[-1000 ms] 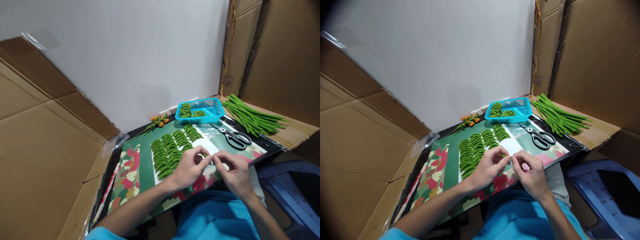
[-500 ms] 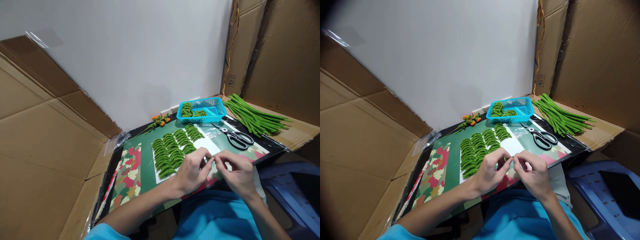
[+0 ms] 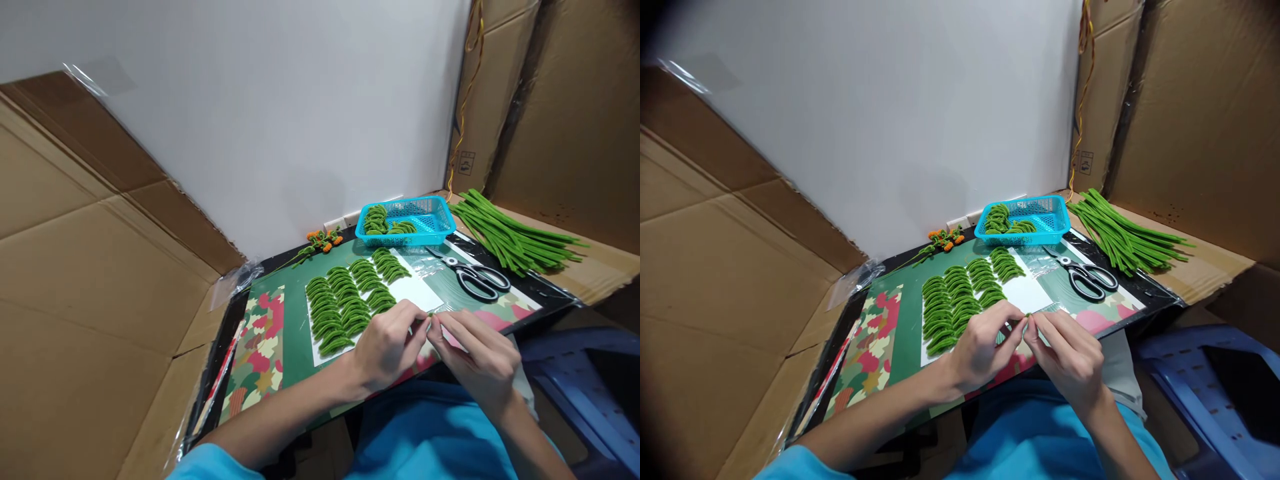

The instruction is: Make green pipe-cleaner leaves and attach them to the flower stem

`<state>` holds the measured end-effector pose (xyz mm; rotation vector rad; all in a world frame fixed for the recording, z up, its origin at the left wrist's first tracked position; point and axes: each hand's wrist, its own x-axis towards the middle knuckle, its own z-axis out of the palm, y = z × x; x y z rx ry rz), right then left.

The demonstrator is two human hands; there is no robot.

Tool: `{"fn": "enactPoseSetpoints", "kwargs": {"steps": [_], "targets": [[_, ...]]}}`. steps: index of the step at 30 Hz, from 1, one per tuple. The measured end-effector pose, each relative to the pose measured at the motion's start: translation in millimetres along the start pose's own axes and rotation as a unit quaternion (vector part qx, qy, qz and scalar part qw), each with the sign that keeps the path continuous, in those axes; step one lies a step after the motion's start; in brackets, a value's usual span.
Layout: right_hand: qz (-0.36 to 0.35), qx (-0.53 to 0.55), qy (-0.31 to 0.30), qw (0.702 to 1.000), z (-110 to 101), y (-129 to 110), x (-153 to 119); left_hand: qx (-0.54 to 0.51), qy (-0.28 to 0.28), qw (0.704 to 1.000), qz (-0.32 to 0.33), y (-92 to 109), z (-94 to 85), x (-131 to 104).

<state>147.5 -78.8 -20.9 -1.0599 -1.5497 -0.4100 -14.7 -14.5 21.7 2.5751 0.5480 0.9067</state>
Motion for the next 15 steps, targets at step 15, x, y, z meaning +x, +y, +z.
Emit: {"fn": "enactPoseSetpoints", "kwargs": {"steps": [15], "targets": [[0.156, -0.015, -0.123, 0.98, 5.7, 31.3, -11.2, 0.129, -0.077, 0.983, -0.108, -2.1, -32.3, 23.0]]}}
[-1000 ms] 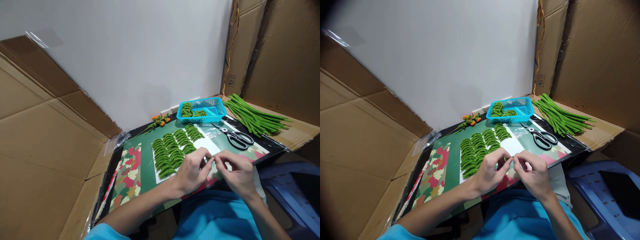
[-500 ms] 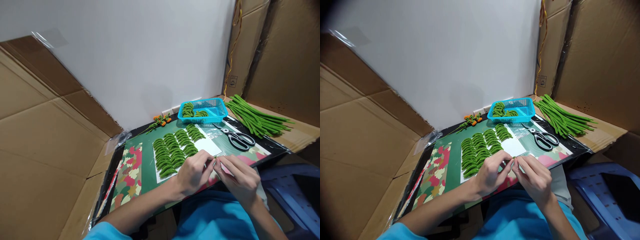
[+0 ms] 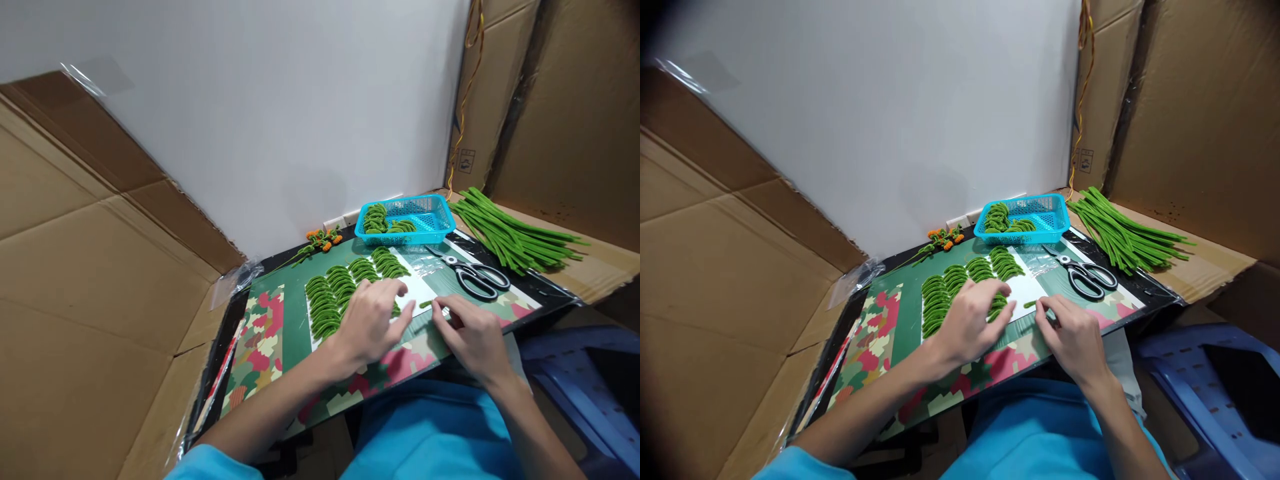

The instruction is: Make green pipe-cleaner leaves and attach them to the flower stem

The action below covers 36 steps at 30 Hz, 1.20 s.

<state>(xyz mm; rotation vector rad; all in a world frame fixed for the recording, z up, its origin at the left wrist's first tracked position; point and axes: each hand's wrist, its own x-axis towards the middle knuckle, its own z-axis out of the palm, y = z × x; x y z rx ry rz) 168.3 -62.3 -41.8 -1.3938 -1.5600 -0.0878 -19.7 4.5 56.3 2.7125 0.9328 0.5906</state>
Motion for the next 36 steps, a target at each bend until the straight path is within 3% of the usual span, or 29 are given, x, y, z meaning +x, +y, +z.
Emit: {"fn": "enactPoseSetpoints", "kwargs": {"steps": [7, 16, 24, 29, 36], "targets": [[0.074, -0.038, -0.038, 0.996, 3.0, 7.2, -2.1, 0.054, 0.076, 0.986, -0.141, -54.2, -41.5, 24.8], [0.073, -0.082, -0.079, 0.991, 5.1, 4.3, -0.6, 0.14, 0.071, 0.944, -0.29, -139.6, -78.1, 27.9], [0.08, -0.062, -0.091, 0.991, 4.1, 7.9, -4.1, 0.221, 0.004, 0.883, -0.415, -199.2, -71.0, 2.0], [0.088, -0.059, -0.09, 0.99, 4.6, 12.3, -6.7, 0.237, -0.035, 0.867, -0.437, -216.5, -65.3, -10.5], [0.091, -0.056, -0.085, 0.991, 4.4, 11.8, -3.9, 0.239, -0.03, 0.851, -0.467, -230.2, -60.1, -18.1]]}}
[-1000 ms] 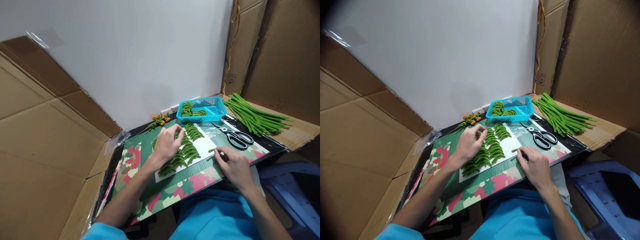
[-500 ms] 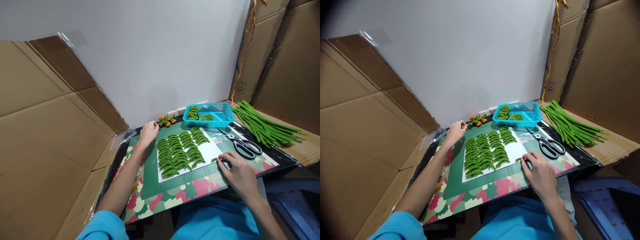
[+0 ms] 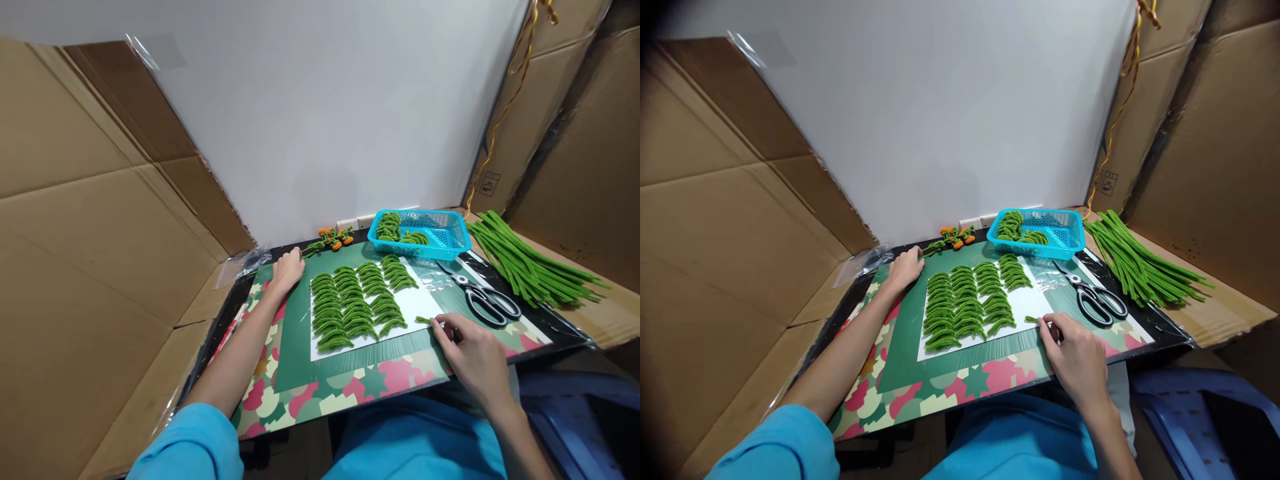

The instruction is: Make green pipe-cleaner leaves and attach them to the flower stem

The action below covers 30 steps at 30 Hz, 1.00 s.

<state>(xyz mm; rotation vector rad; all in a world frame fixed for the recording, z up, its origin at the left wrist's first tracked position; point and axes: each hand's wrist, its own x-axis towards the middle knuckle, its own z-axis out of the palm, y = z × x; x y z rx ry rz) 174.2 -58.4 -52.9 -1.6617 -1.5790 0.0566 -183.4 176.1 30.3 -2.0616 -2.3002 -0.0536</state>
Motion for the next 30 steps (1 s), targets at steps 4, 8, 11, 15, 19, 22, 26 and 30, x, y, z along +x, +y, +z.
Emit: {"fn": "enactPoseSetpoints", "kwargs": {"steps": [4, 8, 11, 15, 19, 22, 26, 30], "targets": [[-0.003, 0.006, 0.003, 1.0, -0.7, -0.1, 0.1, -0.008, -0.013, 1.0, -0.009, -1.3, 3.8, 2.4], [-0.001, 0.006, 0.008, 1.0, -0.9, 0.4, -0.9, -0.017, -0.038, 0.999, -0.006, -1.5, 1.3, 4.3], [0.003, 0.01, 0.013, 1.0, -0.3, 0.2, -1.2, -0.033, -0.078, 0.996, 0.009, -0.7, -5.9, 5.1], [0.012, 0.017, 0.025, 0.999, 1.1, 0.7, -1.4, -0.071, -0.139, 0.987, 0.048, 1.3, -19.8, 3.5], [0.018, 0.023, 0.022, 0.999, 1.8, 2.1, -1.7, -0.116, -0.177, 0.972, 0.103, 2.8, -34.1, 0.3], [0.024, 0.026, 0.021, 0.999, 1.7, 2.1, -1.5, -0.152, -0.181, 0.96, 0.153, 3.9, -45.1, -2.3], [0.025, 0.026, 0.016, 0.999, 1.0, 0.3, -0.7, -0.193, -0.156, 0.946, 0.211, 7.9, -62.5, -7.8], [0.026, 0.028, 0.014, 0.999, -0.1, -1.2, 0.5, -0.222, -0.151, 0.927, 0.263, 19.3, -82.4, -20.1]]}}
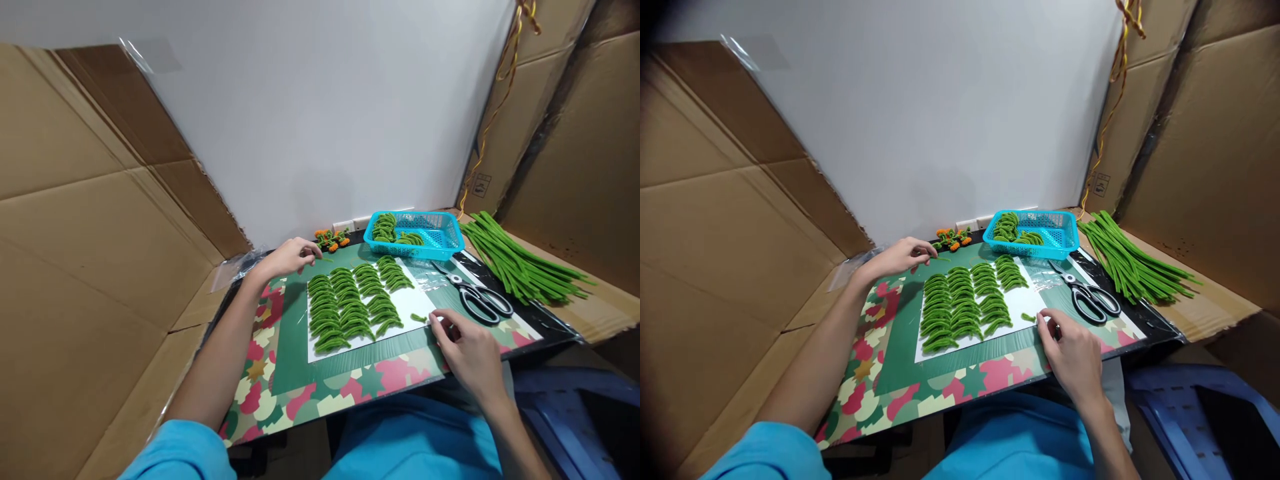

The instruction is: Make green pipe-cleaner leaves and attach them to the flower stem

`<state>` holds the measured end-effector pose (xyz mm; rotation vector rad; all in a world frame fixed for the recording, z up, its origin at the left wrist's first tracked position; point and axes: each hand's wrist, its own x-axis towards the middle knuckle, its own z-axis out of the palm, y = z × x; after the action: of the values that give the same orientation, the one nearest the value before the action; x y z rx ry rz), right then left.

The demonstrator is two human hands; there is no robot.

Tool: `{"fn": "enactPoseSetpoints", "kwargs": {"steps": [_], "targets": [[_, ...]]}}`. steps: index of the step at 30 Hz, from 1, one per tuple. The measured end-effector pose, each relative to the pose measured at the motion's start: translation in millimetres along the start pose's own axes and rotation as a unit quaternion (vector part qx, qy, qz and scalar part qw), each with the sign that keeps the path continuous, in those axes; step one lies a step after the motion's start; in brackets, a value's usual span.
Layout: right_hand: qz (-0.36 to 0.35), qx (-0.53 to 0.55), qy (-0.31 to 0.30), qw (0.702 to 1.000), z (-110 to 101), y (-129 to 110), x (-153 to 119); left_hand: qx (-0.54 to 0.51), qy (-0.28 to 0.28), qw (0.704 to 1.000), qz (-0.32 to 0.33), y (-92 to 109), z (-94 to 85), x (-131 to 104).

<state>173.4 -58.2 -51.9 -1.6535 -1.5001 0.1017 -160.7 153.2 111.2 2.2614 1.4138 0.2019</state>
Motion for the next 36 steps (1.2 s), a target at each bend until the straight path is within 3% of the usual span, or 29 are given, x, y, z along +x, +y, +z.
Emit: {"fn": "enactPoseSetpoints", "kwargs": {"steps": [5, 10, 14, 19, 26, 31, 36], "targets": [[-0.044, 0.025, 0.04, 0.998, -0.6, -2.2, -0.4, -0.098, -0.024, 0.99, 0.1, 49.6, 13.2, -13.5], [-0.195, 0.069, 0.125, 0.97, -1.7, -15.3, -5.0, -0.232, -0.077, 0.953, 0.181, 101.4, 56.8, -27.4], [-0.2, 0.055, 0.163, 0.965, -5.0, -28.1, -6.1, -0.281, -0.132, 0.93, 0.199, 122.5, 88.2, -35.5], [-0.191, 0.028, 0.185, 0.964, -12.3, -23.9, -4.7, -0.352, -0.242, 0.886, 0.183, 130.4, 107.1, -42.2], [-0.189, 0.029, 0.173, 0.966, -19.8, -14.6, -7.3, -0.427, -0.286, 0.847, 0.137, 128.3, 126.3, -39.2], [-0.096, 0.144, 0.11, 0.979, -16.1, -31.8, -8.9, -0.463, -0.276, 0.835, 0.111, 125.3, 141.1, -37.6], [0.003, 0.246, 0.037, 0.969, -12.8, -41.7, -10.9, -0.479, -0.294, 0.825, 0.056, 123.9, 150.9, -39.5]]}}
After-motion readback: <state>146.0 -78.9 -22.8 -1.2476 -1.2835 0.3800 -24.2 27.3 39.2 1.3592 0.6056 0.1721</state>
